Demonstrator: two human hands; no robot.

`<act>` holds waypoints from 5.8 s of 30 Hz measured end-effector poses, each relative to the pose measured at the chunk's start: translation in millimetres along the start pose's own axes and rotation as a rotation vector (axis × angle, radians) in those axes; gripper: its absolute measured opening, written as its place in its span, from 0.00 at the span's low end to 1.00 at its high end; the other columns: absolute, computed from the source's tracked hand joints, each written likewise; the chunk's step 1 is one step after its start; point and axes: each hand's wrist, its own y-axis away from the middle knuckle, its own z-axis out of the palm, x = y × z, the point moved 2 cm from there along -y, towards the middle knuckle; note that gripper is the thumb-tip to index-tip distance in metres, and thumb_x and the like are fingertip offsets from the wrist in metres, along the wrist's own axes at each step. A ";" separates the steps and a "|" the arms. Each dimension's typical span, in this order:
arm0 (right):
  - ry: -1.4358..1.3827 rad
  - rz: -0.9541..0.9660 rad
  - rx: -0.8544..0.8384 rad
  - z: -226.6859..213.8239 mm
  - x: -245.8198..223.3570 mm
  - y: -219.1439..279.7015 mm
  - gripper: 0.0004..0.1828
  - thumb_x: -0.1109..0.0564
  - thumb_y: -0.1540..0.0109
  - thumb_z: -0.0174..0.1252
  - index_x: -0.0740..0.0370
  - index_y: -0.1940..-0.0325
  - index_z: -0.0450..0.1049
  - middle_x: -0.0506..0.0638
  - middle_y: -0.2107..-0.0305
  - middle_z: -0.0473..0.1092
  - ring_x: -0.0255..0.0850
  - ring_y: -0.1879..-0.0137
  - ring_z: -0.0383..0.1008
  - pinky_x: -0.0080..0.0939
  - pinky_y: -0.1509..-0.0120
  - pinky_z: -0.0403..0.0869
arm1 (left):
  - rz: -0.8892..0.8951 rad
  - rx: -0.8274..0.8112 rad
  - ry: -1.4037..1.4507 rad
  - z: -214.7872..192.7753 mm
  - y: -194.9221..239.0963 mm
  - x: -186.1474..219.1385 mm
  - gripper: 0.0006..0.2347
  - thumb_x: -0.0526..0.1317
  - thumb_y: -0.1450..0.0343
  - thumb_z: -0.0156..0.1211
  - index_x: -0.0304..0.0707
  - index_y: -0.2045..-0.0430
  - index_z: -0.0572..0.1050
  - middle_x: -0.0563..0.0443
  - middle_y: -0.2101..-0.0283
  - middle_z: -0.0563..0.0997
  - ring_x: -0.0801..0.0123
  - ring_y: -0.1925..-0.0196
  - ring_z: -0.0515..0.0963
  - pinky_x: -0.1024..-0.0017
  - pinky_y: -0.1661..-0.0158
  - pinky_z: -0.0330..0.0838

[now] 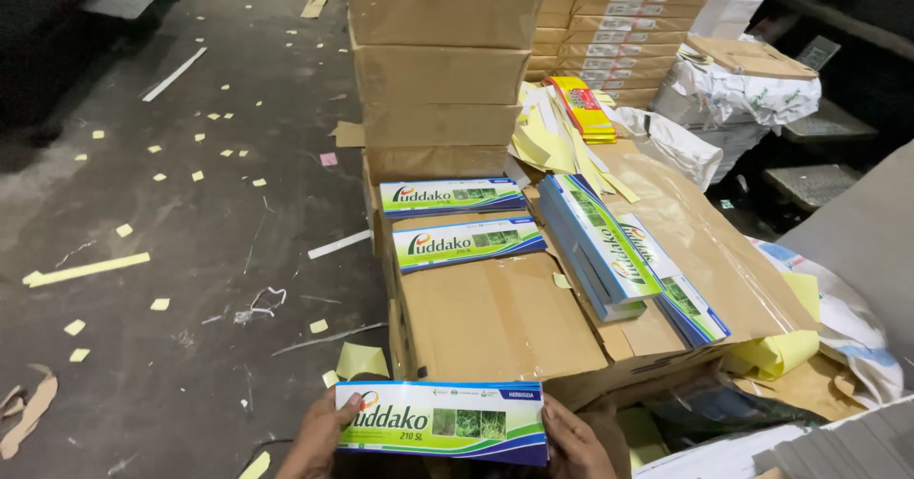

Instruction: Bundling stacks of printed labels using paper strips and adhesive.

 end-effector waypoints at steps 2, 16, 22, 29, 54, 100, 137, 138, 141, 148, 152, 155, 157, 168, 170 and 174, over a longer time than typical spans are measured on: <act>0.085 -0.044 -0.095 -39.3 18.2 -19.3 0.30 0.53 0.33 0.46 0.70 0.28 0.61 0.62 0.38 0.70 0.48 0.33 0.69 0.47 0.30 0.67 | -0.236 -0.082 0.174 14.5 34.4 31.3 0.13 0.37 0.27 0.56 0.29 0.51 0.76 0.39 0.60 0.86 0.61 0.61 0.84 0.63 0.58 0.78; -0.286 -0.012 -0.072 37.0 22.6 48.2 0.21 0.51 0.26 0.53 0.72 0.37 0.72 0.61 0.49 0.76 0.49 0.47 0.76 0.47 0.44 0.73 | -0.372 -0.112 0.130 20.1 75.2 27.7 0.11 0.39 0.28 0.55 0.34 0.57 0.78 0.45 0.61 0.85 0.64 0.61 0.83 0.66 0.58 0.77; -0.346 0.023 -0.111 83.5 14.3 54.7 0.22 0.50 0.31 0.52 0.70 0.41 0.71 0.60 0.49 0.76 0.49 0.44 0.78 0.50 0.38 0.75 | -0.326 -0.277 0.215 32.1 79.9 9.2 0.11 0.38 0.24 0.53 0.32 0.51 0.76 0.47 0.54 0.83 0.68 0.53 0.82 0.70 0.50 0.75; -0.422 0.078 -0.416 108.9 31.7 58.9 0.24 0.55 0.29 0.52 0.76 0.34 0.65 0.65 0.48 0.74 0.51 0.45 0.79 0.48 0.42 0.78 | -0.462 -0.449 0.463 74.4 104.9 -15.0 0.19 0.30 0.34 0.51 0.35 0.49 0.77 0.46 0.52 0.84 0.67 0.53 0.85 0.71 0.49 0.78; -0.500 0.094 -0.237 37.9 85.1 41.7 0.26 0.59 0.39 0.64 0.76 0.40 0.70 0.65 0.47 0.74 0.55 0.41 0.77 0.55 0.32 0.75 | -0.658 -0.407 0.785 74.7 85.0 -139.4 0.16 0.45 0.24 0.56 0.31 0.49 0.76 0.42 0.49 0.82 0.63 0.49 0.84 0.66 0.49 0.82; -0.527 0.179 -0.267 76.3 83.4 44.1 0.18 0.65 0.33 0.56 0.71 0.39 0.72 0.62 0.51 0.76 0.51 0.48 0.81 0.47 0.44 0.81 | -0.567 -0.554 0.653 90.3 105.3 -104.5 0.13 0.41 0.23 0.56 0.35 0.49 0.76 0.46 0.53 0.84 0.69 0.55 0.85 0.71 0.58 0.83; -0.205 0.019 -0.070 101.6 37.4 69.2 0.20 0.57 0.33 0.51 0.75 0.42 0.72 0.58 0.58 0.77 0.41 0.57 0.81 0.37 0.52 0.80 | -0.607 -0.654 0.676 72.6 85.0 -182.9 0.13 0.45 0.17 0.56 0.32 0.49 0.80 0.43 0.56 0.85 0.71 0.65 0.82 0.80 0.74 0.72; -0.216 0.004 -0.066 95.8 33.5 72.6 0.20 0.57 0.33 0.51 0.75 0.42 0.72 0.58 0.58 0.77 0.41 0.57 0.81 0.37 0.52 0.80 | -0.611 -0.665 0.660 75.0 93.7 -149.5 0.13 0.45 0.17 0.56 0.32 0.49 0.80 0.43 0.56 0.85 0.71 0.65 0.82 0.80 0.74 0.72; -0.289 -0.141 -0.233 84.2 20.1 85.3 0.18 0.58 0.27 0.54 0.79 0.43 0.76 0.60 0.64 0.79 0.41 0.67 0.79 0.33 0.66 0.76 | -0.595 -0.528 0.245 72.4 106.1 -78.6 0.15 0.46 0.22 0.51 0.33 0.52 0.78 0.46 0.51 0.84 0.70 0.53 0.85 0.72 0.53 0.82; -0.034 -0.192 0.044 69.5 11.7 102.8 0.13 0.61 0.32 0.53 0.74 0.50 0.77 0.55 0.63 0.78 0.37 0.59 0.78 0.36 0.52 0.75 | 0.064 -0.193 0.003 4.2 105.3 -32.4 0.17 0.39 0.27 0.60 0.34 0.44 0.73 0.44 0.48 0.79 0.62 0.49 0.79 0.64 0.51 0.78; -0.047 -0.180 0.066 72.2 26.7 85.8 0.12 0.62 0.32 0.54 0.74 0.49 0.77 0.54 0.64 0.78 0.38 0.61 0.78 0.38 0.54 0.76 | 0.635 -0.005 -0.814 -2.7 91.4 31.0 0.13 0.38 0.28 0.64 0.34 0.51 0.74 0.42 0.53 0.81 0.55 0.51 0.81 0.62 0.52 0.76; -0.150 -0.021 0.127 81.8 40.3 80.7 0.14 0.58 0.35 0.53 0.70 0.52 0.78 0.52 0.66 0.78 0.38 0.62 0.79 0.41 0.56 0.78 | 0.592 0.111 -0.938 44.8 137.2 122.3 0.19 0.38 0.32 0.63 0.31 0.47 0.70 0.40 0.54 0.79 0.54 0.51 0.80 0.60 0.53 0.74; -0.210 -0.020 0.119 75.2 60.6 73.7 0.14 0.57 0.33 0.54 0.69 0.51 0.77 0.52 0.66 0.78 0.38 0.63 0.77 0.39 0.58 0.75 | 0.635 0.122 -1.017 57.3 142.6 143.2 0.18 0.37 0.32 0.63 0.31 0.49 0.71 0.39 0.56 0.79 0.53 0.53 0.79 0.60 0.54 0.73; -0.413 -0.072 -0.001 98.5 45.2 82.9 0.37 0.35 0.31 0.34 0.68 0.33 0.65 0.59 0.46 0.73 0.49 0.40 0.74 0.51 0.35 0.71 | 1.117 0.120 -1.332 103.5 152.1 204.5 0.09 0.30 0.28 0.55 0.26 0.55 0.72 0.39 0.54 0.75 0.49 0.57 0.74 0.57 0.60 0.69; -0.424 -0.114 -0.070 97.6 42.7 83.3 0.43 0.30 0.32 0.31 0.65 0.25 0.54 0.64 0.38 0.67 0.53 0.32 0.68 0.54 0.28 0.65 | 1.177 0.234 -1.616 112.7 151.0 209.6 0.06 0.31 0.27 0.59 0.26 0.60 0.74 0.41 0.60 0.75 0.49 0.61 0.74 0.54 0.64 0.68; -0.383 -0.265 -0.178 95.6 44.5 88.0 0.47 0.27 0.33 0.32 0.64 0.21 0.46 0.64 0.32 0.60 0.52 0.28 0.62 0.53 0.26 0.62 | 1.312 0.139 -1.681 133.3 170.7 231.0 0.06 0.29 0.33 0.60 0.32 0.65 0.73 0.42 0.56 0.77 0.52 0.60 0.74 0.55 0.64 0.68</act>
